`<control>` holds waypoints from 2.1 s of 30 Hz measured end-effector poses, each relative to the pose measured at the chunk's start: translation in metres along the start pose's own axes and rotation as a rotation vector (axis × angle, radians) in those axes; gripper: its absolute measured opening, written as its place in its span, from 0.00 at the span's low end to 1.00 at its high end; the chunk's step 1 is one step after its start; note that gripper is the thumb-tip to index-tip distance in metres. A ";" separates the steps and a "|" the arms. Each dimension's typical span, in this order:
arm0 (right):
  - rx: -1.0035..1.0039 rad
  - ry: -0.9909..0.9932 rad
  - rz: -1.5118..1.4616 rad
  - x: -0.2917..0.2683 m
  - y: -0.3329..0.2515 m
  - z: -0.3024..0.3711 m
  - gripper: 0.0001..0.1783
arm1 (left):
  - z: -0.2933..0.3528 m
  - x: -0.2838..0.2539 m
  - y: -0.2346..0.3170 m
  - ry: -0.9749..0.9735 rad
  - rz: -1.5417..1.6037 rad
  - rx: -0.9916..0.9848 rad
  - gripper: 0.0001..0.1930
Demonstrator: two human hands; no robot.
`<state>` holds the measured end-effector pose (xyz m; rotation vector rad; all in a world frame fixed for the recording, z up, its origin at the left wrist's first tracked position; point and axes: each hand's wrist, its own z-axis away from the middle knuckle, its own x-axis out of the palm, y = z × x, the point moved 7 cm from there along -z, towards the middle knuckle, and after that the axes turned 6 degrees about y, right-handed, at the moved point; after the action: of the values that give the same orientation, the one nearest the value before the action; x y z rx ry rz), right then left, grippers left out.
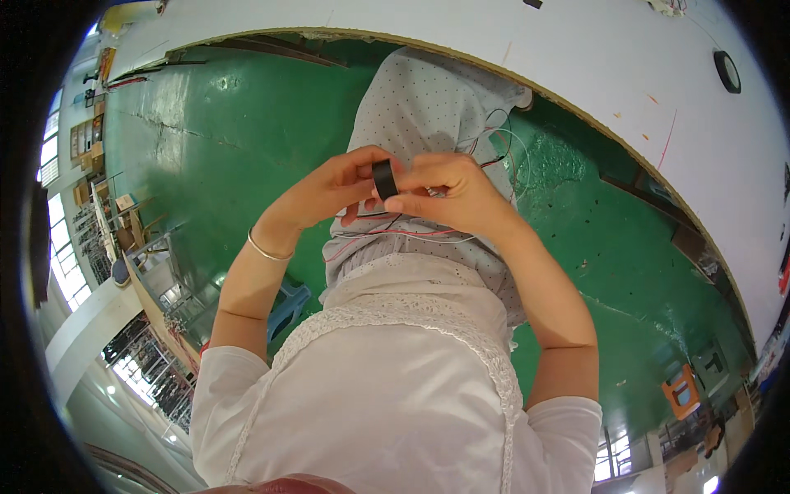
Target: Manually assemble electrical wiring by attaching connectors and applying electrical tape.
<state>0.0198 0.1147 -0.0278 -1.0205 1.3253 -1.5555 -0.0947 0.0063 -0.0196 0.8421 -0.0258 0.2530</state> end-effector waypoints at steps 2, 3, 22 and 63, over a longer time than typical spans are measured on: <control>-0.045 -0.037 0.001 -0.004 -0.003 0.005 0.10 | 0.002 0.007 0.007 -0.087 -0.312 -0.061 0.07; -0.198 -0.065 0.139 -0.007 -0.015 0.009 0.10 | -0.001 0.004 0.004 -0.091 -0.314 -0.063 0.07; 0.487 0.149 -0.185 -0.008 0.011 0.015 0.17 | 0.027 0.050 0.058 0.360 -1.344 1.130 0.07; 0.409 0.372 -0.281 -0.027 0.004 0.034 0.12 | 0.022 0.080 0.069 0.298 -1.422 1.189 0.08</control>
<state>0.0607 0.1292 -0.0293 -0.6999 1.0587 -2.2026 -0.0310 0.0512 0.0555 1.7559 1.0617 -1.0656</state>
